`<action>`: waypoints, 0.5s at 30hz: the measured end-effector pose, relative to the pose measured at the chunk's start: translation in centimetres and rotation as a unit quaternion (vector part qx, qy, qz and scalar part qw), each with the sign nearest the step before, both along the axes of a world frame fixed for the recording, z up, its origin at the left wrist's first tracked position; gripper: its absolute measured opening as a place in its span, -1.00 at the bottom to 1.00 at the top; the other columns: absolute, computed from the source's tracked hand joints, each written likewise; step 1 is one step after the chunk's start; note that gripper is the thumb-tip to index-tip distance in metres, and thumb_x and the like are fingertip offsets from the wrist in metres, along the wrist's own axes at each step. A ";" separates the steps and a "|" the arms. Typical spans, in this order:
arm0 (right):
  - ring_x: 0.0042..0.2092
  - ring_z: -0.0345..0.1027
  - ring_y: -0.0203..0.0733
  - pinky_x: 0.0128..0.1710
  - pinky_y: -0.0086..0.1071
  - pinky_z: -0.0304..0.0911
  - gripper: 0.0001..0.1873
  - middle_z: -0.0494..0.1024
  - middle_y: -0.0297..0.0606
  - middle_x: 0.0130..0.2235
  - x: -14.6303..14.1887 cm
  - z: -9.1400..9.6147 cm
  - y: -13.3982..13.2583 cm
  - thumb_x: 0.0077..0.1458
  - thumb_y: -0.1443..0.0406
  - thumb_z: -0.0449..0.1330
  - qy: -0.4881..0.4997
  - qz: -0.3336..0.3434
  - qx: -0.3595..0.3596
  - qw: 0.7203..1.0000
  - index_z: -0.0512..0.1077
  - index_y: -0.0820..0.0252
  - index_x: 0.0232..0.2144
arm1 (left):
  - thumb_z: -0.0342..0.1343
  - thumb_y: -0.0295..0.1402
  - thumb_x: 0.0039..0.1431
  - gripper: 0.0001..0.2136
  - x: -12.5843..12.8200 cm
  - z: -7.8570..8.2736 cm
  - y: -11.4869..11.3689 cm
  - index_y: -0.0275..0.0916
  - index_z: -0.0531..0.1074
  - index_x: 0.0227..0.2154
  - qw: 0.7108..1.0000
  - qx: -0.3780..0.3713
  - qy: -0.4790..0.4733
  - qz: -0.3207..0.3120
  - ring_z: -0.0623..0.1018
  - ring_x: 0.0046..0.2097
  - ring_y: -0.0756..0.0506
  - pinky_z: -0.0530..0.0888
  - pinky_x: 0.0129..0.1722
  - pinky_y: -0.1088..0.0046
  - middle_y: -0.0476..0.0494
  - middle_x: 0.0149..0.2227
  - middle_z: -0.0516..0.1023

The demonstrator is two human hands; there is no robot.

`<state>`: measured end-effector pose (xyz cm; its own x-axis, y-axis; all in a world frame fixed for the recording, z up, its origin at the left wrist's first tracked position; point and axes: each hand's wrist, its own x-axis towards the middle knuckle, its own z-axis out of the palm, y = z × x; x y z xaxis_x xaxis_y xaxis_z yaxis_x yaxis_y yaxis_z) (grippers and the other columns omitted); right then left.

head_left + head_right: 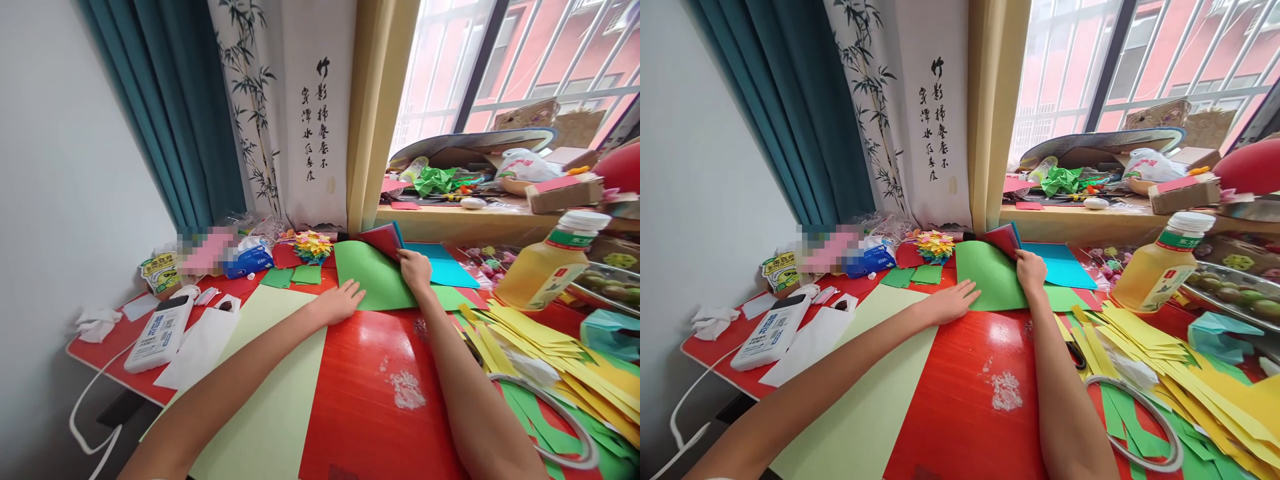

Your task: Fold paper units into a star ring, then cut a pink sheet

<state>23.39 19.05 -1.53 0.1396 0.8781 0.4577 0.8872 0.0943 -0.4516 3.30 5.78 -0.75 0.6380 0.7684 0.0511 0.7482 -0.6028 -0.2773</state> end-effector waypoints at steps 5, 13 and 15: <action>-0.15 0.35 -0.09 -0.30 -0.37 0.18 -0.59 0.49 -0.22 -0.13 0.1 0.5 0.0 0.09 0.24 -0.13 -0.012 0.002 0.008 1.000 0.39 0.07 -0.10 | -0.23 -0.19 0.20 -0.52 0.3 -0.3 1.0 -0.43 0.06 0.08 0.998 0.052 -0.033 0.000 0.09 0.19 -0.20 0.19 0.06 0.27 -0.44 0.15 0.09; -0.18 0.36 -0.11 -0.33 -0.39 0.17 -0.60 0.50 -0.23 -0.15 -0.2 1.1 -0.3 0.10 0.27 -0.14 -0.039 0.005 0.011 0.999 0.40 0.04 -0.10 | -0.26 -0.57 0.16 -0.67 2.2 -0.5 2.3 -0.44 0.18 -0.01 0.993 0.104 0.029 -0.052 0.43 -0.11 -0.17 0.37 -0.24 0.32 -0.40 -0.16 0.42; -0.18 0.36 -0.11 -0.33 -0.39 0.17 -0.60 0.50 -0.23 -0.15 -0.2 1.2 -0.4 0.11 0.26 -0.14 -0.047 0.005 0.012 0.999 0.40 0.05 -0.10 | -0.27 -0.59 0.15 -0.68 2.4 -0.5 2.7 -0.43 0.21 -0.05 0.993 0.098 0.032 -0.052 0.47 -0.22 -0.15 0.38 -0.36 0.36 -0.35 -0.28 0.45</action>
